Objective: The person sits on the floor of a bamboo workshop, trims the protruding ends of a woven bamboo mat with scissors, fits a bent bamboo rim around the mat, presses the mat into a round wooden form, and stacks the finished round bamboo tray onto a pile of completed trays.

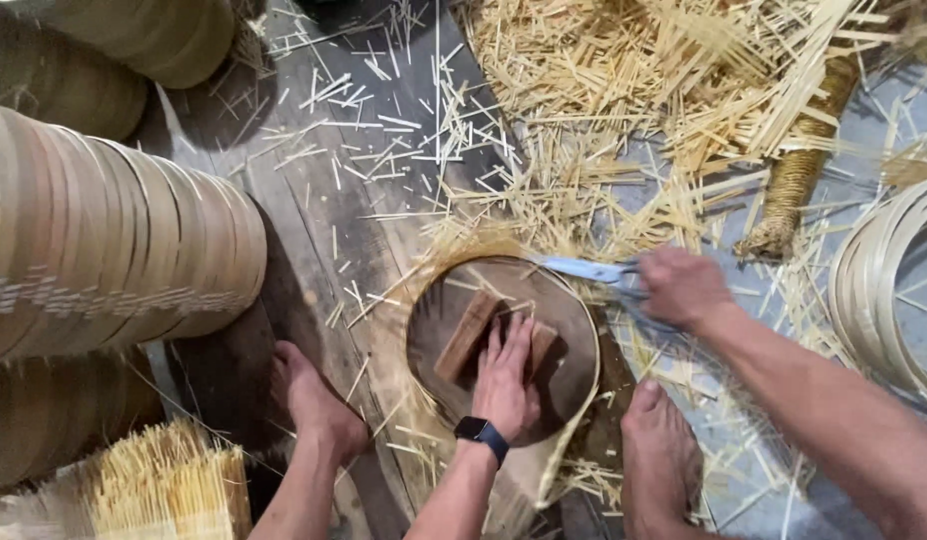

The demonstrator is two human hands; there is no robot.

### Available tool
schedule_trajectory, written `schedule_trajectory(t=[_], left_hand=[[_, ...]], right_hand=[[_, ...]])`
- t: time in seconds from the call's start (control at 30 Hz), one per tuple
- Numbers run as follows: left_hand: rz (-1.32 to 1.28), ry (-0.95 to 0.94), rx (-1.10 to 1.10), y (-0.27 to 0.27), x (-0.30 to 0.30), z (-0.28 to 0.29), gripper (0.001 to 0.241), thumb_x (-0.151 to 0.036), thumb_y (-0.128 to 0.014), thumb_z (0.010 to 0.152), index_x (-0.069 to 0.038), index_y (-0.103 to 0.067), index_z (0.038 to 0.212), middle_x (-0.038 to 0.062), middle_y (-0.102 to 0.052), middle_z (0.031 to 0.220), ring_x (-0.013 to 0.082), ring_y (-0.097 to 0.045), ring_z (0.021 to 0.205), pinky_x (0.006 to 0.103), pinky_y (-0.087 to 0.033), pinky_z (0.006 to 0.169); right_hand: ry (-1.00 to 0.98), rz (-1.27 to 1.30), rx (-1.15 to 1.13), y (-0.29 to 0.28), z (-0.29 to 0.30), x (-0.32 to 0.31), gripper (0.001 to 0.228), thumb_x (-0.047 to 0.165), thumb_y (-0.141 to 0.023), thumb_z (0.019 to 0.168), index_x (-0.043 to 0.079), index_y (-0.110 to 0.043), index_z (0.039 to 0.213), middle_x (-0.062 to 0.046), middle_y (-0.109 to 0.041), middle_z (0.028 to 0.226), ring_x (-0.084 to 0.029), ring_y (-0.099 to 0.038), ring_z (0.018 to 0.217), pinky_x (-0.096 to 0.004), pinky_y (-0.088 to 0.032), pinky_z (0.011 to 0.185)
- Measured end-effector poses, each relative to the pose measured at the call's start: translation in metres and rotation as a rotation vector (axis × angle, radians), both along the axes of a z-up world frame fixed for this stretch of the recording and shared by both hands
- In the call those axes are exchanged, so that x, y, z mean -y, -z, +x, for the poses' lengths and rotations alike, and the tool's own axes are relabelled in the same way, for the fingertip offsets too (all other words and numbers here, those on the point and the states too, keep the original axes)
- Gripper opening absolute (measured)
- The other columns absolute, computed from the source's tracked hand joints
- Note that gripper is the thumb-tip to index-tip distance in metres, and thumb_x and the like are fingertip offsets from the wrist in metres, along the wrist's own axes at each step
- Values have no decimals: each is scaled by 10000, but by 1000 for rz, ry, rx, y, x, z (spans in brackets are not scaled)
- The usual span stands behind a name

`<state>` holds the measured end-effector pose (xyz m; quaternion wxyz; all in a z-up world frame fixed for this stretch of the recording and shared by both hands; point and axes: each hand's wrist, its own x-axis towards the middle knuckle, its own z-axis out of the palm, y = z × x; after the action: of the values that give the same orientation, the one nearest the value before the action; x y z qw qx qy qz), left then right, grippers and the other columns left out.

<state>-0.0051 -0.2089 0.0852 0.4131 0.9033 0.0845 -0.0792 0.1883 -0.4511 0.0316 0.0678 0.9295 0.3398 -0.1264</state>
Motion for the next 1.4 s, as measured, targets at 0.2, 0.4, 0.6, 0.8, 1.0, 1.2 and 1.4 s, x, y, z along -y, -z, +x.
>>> schedule_trajectory(t=[0.2, 0.4, 0.6, 0.8, 1.0, 1.2, 1.4], left_hand=[[76, 14, -22, -8, 2, -10, 934, 26, -706, 686, -108, -363, 1543, 237, -347, 1607, 451, -261, 1509, 575, -244, 1223], [60, 79, -94, -12, -3, -19, 971, 86, -653, 620, -118, -374, 1526, 174, -336, 1637, 432, -233, 1519, 591, -222, 1220], [51, 287, -224, -10, -5, -27, 950, 128, -604, 608, -195, -495, 1495, 87, -418, 1620, 382, -291, 1527, 588, -242, 1212], [43, 351, -177, -6, -11, -23, 914, 94, -655, 601, -171, -522, 1466, 106, -425, 1609, 392, -304, 1514, 584, -239, 1216], [186, 468, -222, -23, -6, -15, 809, 35, -689, 597, -164, -614, 1377, 73, -495, 1605, 350, -345, 1539, 601, -216, 1245], [291, -632, -580, 18, 37, 21, 1301, -812, -583, 829, 114, -55, 1574, 300, -74, 1674, 387, -35, 1513, 624, 124, 1161], [290, -861, -706, 15, 41, 41, 1364, -822, -557, 804, 210, 2, 1500, 385, -71, 1613, 396, -13, 1567, 613, 227, 1164]], right_hand=[[119, 3, -115, -29, -8, 1, 440, 517, -609, 936, 87, -656, 1010, -88, -620, 896, -209, -620, 809, -357, -556, 729], [-52, 36, 87, -4, -18, -33, 324, 328, -665, 797, 61, -658, 980, -100, -629, 926, -228, -609, 876, -368, -538, 777], [-38, 226, 24, 24, -23, 32, 182, 270, -644, 888, 103, -647, 960, -73, -631, 846, -216, -623, 767, -367, -540, 675], [-107, 242, 271, 1, -16, -27, 392, 401, -681, 748, 70, -664, 957, -99, -620, 797, -211, -596, 689, -351, -524, 584], [-61, 135, 17, 24, -10, 26, 154, 266, -639, 925, 113, -656, 930, -56, -629, 804, -179, -619, 704, -333, -537, 621], [-75, 239, 252, -6, -14, -15, 417, 437, -722, 741, 61, -654, 909, -120, -654, 851, -248, -668, 777, -384, -573, 658], [2, 140, -18, -28, -14, -16, 351, 341, -678, 798, 106, -634, 1055, -85, -645, 981, -240, -651, 938, -372, -571, 823]])
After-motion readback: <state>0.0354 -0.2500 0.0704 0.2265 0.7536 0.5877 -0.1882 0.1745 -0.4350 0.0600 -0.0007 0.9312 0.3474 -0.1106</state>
